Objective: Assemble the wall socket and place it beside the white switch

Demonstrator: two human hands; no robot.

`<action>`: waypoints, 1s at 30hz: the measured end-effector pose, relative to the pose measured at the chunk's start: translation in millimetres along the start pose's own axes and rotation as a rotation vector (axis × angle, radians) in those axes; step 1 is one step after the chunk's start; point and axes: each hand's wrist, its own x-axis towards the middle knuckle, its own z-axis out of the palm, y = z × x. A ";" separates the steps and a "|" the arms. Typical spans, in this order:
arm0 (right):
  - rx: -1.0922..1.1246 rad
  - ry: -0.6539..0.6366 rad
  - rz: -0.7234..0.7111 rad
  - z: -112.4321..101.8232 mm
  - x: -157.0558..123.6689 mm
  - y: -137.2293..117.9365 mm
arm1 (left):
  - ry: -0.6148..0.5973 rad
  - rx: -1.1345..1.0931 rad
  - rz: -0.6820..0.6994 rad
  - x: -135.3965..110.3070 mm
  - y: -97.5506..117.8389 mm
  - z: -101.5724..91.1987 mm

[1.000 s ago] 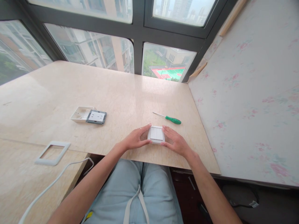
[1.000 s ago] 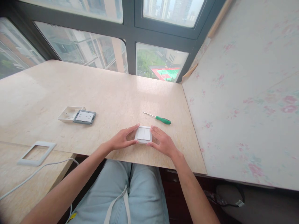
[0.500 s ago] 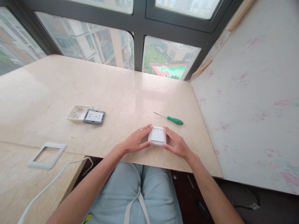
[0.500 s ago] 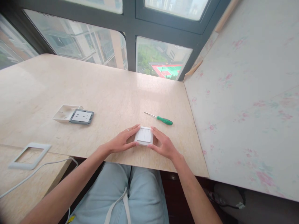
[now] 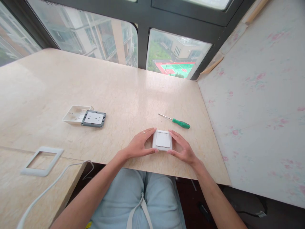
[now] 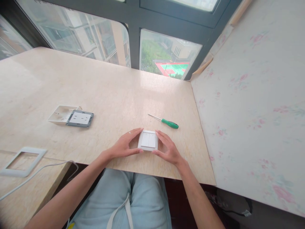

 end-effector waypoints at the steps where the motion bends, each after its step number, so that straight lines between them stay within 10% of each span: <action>1: 0.005 -0.005 -0.003 -0.3 0.1 -0.5 | -0.005 0.011 -0.002 0.2 0.7 0.1; 30: -0.191 -0.160 -0.089 -8.2 4.3 0.2 | -0.081 0.182 0.095 14.8 11.9 -8.7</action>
